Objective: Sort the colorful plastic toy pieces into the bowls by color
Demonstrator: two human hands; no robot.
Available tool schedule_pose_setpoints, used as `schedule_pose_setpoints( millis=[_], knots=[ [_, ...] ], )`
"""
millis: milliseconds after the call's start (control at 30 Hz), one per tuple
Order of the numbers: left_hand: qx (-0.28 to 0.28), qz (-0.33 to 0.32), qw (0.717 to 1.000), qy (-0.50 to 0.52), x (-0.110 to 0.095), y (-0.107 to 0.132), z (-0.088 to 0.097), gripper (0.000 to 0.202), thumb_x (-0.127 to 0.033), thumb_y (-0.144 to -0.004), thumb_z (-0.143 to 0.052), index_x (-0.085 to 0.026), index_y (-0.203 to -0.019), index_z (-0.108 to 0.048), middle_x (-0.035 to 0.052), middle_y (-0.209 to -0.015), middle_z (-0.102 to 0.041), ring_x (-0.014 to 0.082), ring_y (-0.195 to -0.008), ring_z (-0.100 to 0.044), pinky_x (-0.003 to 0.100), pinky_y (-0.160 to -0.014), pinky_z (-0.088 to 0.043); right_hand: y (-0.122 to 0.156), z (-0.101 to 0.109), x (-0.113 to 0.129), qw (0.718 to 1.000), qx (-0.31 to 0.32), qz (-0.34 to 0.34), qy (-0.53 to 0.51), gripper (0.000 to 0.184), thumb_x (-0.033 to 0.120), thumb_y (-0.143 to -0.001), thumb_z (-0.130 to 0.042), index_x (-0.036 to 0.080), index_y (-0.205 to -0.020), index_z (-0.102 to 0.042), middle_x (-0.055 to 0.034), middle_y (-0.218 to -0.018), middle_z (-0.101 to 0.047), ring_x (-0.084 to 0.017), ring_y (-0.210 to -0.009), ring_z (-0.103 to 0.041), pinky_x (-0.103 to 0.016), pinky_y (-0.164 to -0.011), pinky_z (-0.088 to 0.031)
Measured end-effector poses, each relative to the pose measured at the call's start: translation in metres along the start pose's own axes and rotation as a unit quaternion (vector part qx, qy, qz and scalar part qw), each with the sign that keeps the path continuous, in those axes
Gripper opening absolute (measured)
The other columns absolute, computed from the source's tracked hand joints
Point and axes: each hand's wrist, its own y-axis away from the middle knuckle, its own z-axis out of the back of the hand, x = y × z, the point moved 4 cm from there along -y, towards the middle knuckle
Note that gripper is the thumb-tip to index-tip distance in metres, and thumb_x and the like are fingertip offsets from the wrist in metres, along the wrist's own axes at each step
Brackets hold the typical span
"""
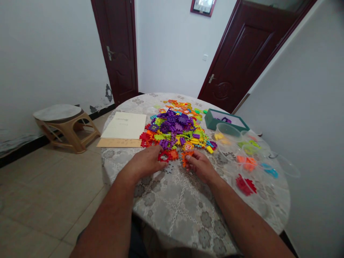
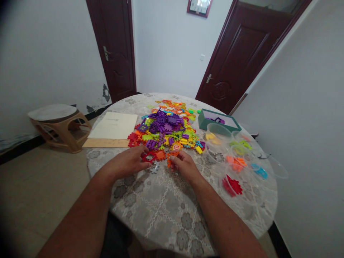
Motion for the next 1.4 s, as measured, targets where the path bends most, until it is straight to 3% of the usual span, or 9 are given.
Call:
schedule_pose_setpoints(
  millis=[100, 233, 300, 367, 533, 667, 833, 1067, 1400],
  knots=[
    [-0.03, -0.009, 0.993, 0.113, -0.009, -0.003, 0.006, 0.037, -0.047, -0.079, -0.08, -0.023, -0.107, -0.077, 0.0095, -0.098, -0.078, 0.0285, -0.084, -0.07, 0.033, -0.071, -0.048, 0.003, 0.003, 0.01, 0.989, -0.058, 0.093, 0.103, 0.028, 0.047, -0.092, -0.067, 0.022, -0.106, -0.069, -0.0023, -0.08, -0.07, -0.019, -0.068, -0.066, -0.033, -0.066, -0.057],
    [-0.003, 0.013, 0.963, 0.267, -0.022, -0.005, 0.002, 0.044, -0.049, -0.082, -0.077, -0.022, -0.117, -0.077, 0.0103, -0.104, -0.078, 0.0272, -0.087, -0.072, 0.031, -0.066, -0.051, 0.018, 0.005, 0.034, 0.903, -0.163, 0.308, 0.252, 0.018, 0.027, -0.098, -0.061, 0.026, -0.109, -0.074, -0.009, -0.114, -0.073, -0.024, -0.111, -0.068, -0.041, -0.099, -0.054],
    [0.02, 0.03, 0.94, 0.34, -0.026, -0.005, -0.003, 0.047, -0.049, -0.083, -0.076, -0.02, -0.121, -0.076, 0.0116, -0.108, -0.078, 0.0264, -0.087, -0.073, 0.031, -0.063, -0.054, 0.024, 0.004, 0.041, 0.868, -0.178, 0.369, 0.281, 0.022, 0.019, -0.097, -0.059, 0.027, -0.111, -0.074, -0.0093, -0.12, -0.071, -0.024, -0.118, -0.066, -0.044, -0.105, -0.052],
    [0.034, 0.041, 0.913, 0.405, -0.027, -0.004, -0.007, 0.045, -0.048, -0.083, -0.077, -0.019, -0.118, -0.076, 0.0118, -0.106, -0.077, 0.0248, -0.087, -0.072, 0.031, -0.063, -0.056, 0.027, 0.002, 0.045, 0.851, -0.178, 0.396, 0.296, 0.027, 0.014, -0.097, -0.057, 0.027, -0.113, -0.073, -0.009, -0.119, -0.07, -0.023, -0.117, -0.066, -0.044, -0.105, -0.053],
    [0.076, 0.048, 0.812, 0.577, -0.025, -0.006, -0.018, 0.031, -0.044, -0.085, -0.08, -0.017, -0.098, -0.071, 0.0095, -0.095, -0.074, 0.0199, -0.08, -0.072, 0.03, -0.065, -0.059, 0.031, -0.001, 0.047, 0.833, -0.186, 0.414, 0.316, 0.033, 0.009, -0.095, -0.055, 0.027, -0.116, -0.072, -0.0094, -0.121, -0.07, -0.024, -0.118, -0.067, -0.046, -0.104, -0.053],
    [0.093, 0.068, 0.775, 0.622, -0.024, -0.009, -0.024, 0.027, -0.04, -0.088, -0.077, -0.016, -0.098, -0.068, 0.0109, -0.089, -0.076, 0.0199, -0.073, -0.074, 0.03, -0.063, -0.06, 0.033, -0.005, 0.047, 0.829, -0.186, 0.416, 0.324, 0.034, 0.011, -0.096, -0.057, 0.029, -0.122, -0.071, -0.01, -0.126, -0.068, -0.026, -0.122, -0.065, -0.049, -0.107, -0.053],
    [0.106, 0.087, 0.762, 0.633, -0.027, -0.011, -0.029, 0.026, -0.03, -0.093, -0.066, -0.013, -0.113, -0.07, 0.015, -0.094, -0.079, 0.0195, -0.072, -0.076, 0.03, -0.063, -0.062, 0.035, -0.011, 0.046, 0.828, -0.17, 0.431, 0.316, 0.034, 0.014, -0.098, -0.06, 0.03, -0.127, -0.07, -0.0102, -0.128, -0.068, -0.026, -0.125, -0.065, -0.048, -0.109, -0.053],
    [0.032, 0.08, 0.761, 0.643, -0.021, -0.017, -0.025, 0.01, -0.022, -0.091, -0.065, -0.015, -0.097, -0.069, 0.0115, -0.089, -0.078, 0.02, -0.072, -0.078, 0.027, -0.059, -0.062, 0.033, -0.013, 0.045, 0.835, -0.17, 0.419, 0.315, 0.034, 0.017, -0.098, -0.064, 0.029, -0.13, -0.07, -0.0115, -0.131, -0.067, -0.027, -0.127, -0.063, -0.049, -0.111, -0.052],
    [0.043, 0.1, 0.766, 0.634, -0.023, -0.019, -0.028, 0.013, -0.02, -0.085, -0.078, -0.015, -0.097, -0.076, 0.0137, -0.115, -0.078, 0.0264, -0.093, -0.077, 0.04, -0.071, -0.069, 0.025, -0.019, 0.042, 0.843, -0.123, 0.434, 0.293, 0.037, 0.017, -0.095, -0.065, 0.028, -0.13, -0.067, -0.0108, -0.132, -0.067, -0.024, -0.126, -0.065, -0.045, -0.11, -0.054]
  ],
)
